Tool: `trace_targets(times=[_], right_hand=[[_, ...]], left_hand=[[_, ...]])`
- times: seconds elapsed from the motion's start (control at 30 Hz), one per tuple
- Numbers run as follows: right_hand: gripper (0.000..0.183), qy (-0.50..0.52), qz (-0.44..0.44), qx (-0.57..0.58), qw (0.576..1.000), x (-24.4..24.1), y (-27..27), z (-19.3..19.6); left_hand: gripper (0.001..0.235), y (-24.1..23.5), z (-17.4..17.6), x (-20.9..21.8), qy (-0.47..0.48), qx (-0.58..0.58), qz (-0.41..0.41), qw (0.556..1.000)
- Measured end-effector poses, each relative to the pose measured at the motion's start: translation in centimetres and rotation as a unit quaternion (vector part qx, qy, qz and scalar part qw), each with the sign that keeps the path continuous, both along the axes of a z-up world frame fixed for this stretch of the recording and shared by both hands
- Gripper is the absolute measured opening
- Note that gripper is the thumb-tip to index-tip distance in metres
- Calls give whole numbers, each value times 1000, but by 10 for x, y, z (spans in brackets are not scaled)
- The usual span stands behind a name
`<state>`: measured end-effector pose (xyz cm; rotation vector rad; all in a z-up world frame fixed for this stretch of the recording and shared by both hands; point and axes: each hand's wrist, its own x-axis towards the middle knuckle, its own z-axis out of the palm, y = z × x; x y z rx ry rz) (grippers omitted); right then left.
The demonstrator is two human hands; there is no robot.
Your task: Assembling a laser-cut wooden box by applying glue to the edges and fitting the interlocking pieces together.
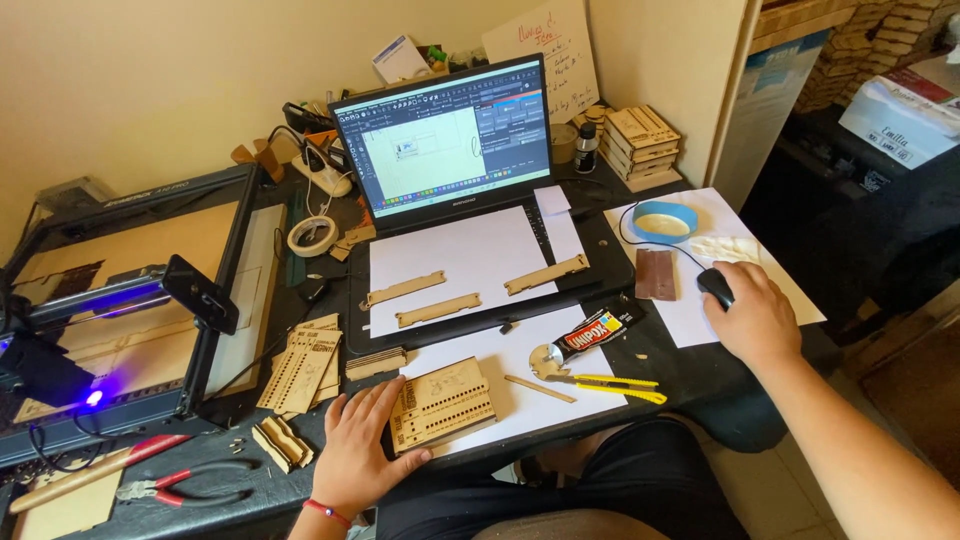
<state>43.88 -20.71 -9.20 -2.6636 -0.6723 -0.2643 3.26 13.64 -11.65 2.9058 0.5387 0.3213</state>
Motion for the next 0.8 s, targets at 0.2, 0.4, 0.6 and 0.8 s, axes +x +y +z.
trace_targets(times=[0.2,0.4,0.6,0.8], right_hand=[[55,17,-6,-13,1000,-5,2,6],[51,3,10,10,1000,1,-2,-3],[51,-10,6,2,1000,7,-3,-11],[46,-5,4,-11,1000,8,-4,-14]], left_hand=[[103,0,-2,0,0,4,4,1000],[103,0,0,0,1,3,4,1000],[103,0,0,0,10,1,9,1000],[103,0,-1,1,19,1,12,1000]])
